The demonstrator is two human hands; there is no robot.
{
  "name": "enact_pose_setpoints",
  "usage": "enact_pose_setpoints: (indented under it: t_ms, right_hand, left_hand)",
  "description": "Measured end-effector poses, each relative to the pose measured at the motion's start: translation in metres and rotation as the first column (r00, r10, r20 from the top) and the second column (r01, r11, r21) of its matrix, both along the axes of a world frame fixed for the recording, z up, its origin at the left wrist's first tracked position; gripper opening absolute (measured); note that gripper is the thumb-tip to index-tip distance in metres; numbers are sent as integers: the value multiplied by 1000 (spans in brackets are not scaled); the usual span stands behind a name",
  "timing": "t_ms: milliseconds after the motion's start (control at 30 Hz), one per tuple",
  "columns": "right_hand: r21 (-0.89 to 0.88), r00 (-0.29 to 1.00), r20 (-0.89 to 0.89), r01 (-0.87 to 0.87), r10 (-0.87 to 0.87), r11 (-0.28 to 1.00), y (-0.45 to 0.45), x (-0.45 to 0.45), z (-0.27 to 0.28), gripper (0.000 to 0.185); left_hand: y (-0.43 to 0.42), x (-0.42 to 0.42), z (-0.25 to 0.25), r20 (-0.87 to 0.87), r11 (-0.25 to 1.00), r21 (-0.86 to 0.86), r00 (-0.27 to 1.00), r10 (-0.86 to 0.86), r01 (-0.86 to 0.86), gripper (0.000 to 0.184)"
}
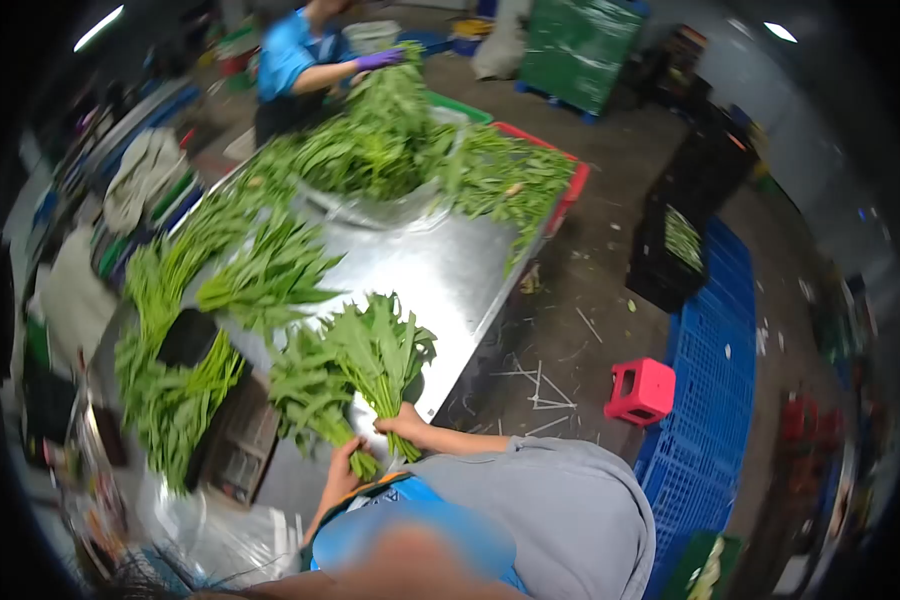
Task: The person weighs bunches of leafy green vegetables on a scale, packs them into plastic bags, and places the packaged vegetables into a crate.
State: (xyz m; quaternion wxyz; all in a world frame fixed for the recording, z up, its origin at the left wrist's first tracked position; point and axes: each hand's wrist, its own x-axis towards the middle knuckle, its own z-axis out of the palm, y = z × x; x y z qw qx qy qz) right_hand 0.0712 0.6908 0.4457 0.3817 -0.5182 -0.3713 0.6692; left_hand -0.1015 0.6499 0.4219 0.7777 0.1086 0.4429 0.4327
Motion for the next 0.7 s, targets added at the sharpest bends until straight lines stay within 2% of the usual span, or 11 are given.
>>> enact_pose_setpoints:
  t_ms: [133,167,300,367,433,467,500,533,567,600,700]
  right_hand:
    - [-198,965,-114,-254,235,947,-21,16,-28,19]
    - [-228,951,-111,-306,288,924,-28,15,-31,23]
    - [-377,914,-376,-303,155,875,-32,19,-23,26]
    - [-225,896,-316,-390,312,893,-21,22,-22,27]
    - [-89,954,-272,-155,126,984,9,19,-12,23]
    - [-241,918,-397,-119,14,963,34,19,1,20]
    - [-116,909,-416,-17,-33,993,56,14,41,15]
    - [-40,922,-382,-79,58,996,89,14,54,16]
    - [-107,947,-309,58,-89,993,114,-1,84,17]
    - [11,981,-185,67,-63,998,138,-18,101,19]
    - [381,988,-145,98,-45,919,173,-93,150,27]
  left_hand:
    - [-16,-26,-40,204,995,-92,978,46,-28,18]
    - [-19,-20,-22,254,996,-76,965,61,-43,17]
    - [-27,-14,-11,209,992,-94,973,100,-82,18]
    - [-29,-16,-9,211,991,-109,973,97,-75,18]
    - [-24,-18,-11,219,996,-87,975,42,-23,17]
    - [-28,-22,-12,218,997,-81,976,10,7,15]
    - [-39,-28,-14,215,996,-85,977,9,9,14]
    - [-43,-30,-13,119,997,-49,991,-55,61,14]
    - [-46,-33,-14,-9,993,6,993,-114,114,14]
    - [-47,-32,-2,-16,996,-2,996,-84,84,13]
    - [-50,-40,-21,-93,994,74,993,-72,79,19]
